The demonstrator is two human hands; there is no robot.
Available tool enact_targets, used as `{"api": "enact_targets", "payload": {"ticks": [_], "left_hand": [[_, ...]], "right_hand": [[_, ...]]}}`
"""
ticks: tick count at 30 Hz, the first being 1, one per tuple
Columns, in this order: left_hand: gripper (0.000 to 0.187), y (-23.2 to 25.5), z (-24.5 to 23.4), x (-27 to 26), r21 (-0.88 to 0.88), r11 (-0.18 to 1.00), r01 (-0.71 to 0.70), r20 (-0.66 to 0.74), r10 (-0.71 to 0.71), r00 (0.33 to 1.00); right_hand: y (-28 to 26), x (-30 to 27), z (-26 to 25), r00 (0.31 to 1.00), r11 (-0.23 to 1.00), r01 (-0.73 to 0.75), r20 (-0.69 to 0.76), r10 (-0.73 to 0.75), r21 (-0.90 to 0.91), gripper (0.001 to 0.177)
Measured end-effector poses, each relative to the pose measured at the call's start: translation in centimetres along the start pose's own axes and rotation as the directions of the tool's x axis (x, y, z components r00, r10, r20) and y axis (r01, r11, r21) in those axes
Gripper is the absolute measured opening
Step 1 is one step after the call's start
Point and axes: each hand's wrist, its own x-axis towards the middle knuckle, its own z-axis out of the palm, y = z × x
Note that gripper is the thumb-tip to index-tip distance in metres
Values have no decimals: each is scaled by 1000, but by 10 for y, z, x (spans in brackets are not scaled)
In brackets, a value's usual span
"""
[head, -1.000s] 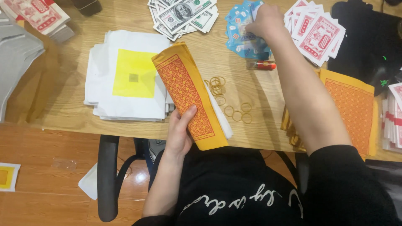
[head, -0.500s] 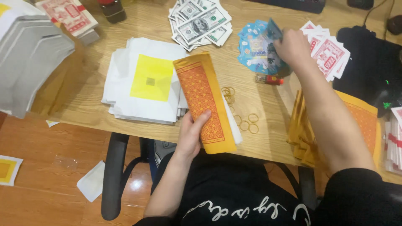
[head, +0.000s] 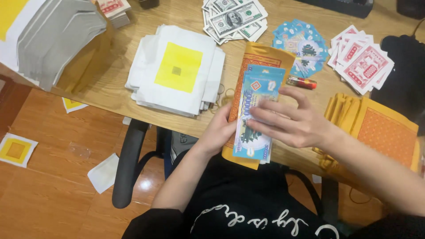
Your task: The person counts and stacks red and blue paper money, then places them into yellow envelopes. They repeat this process, adding different denominations of paper money into the envelopes and stacking the completed packs.
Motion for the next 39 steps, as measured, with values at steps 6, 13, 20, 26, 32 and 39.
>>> {"api": "enact_targets", "payload": {"ticks": [6,13,20,26,32,39], "left_hand": [[39,12,4,-9,-167,984,58,25,-54,998],[38,28,-31,-14,-269,963,15,-323,-105,941],[39,63,-64,-25,-175,964,-200,-544,75,836],[44,52,-69,-16,-273,958,-86,-552,-83,829],[43,40,-83,-1,-331,940,-77,-474,-95,875],[50,56,-76,20,-318,921,-223,-516,29,856]], "right_hand": [[-3,10,4,998,992,-63,4,63,110,20],[15,12,30,955,865,-280,210,209,417,54],[163,-24,130,658,636,-745,381,650,201,23],[226,-45,210,399,666,-741,740,542,-88,85],[224,-54,238,554,834,-463,637,536,-300,42],[188,-2,161,545,573,-819,295,785,-10,33]]}}
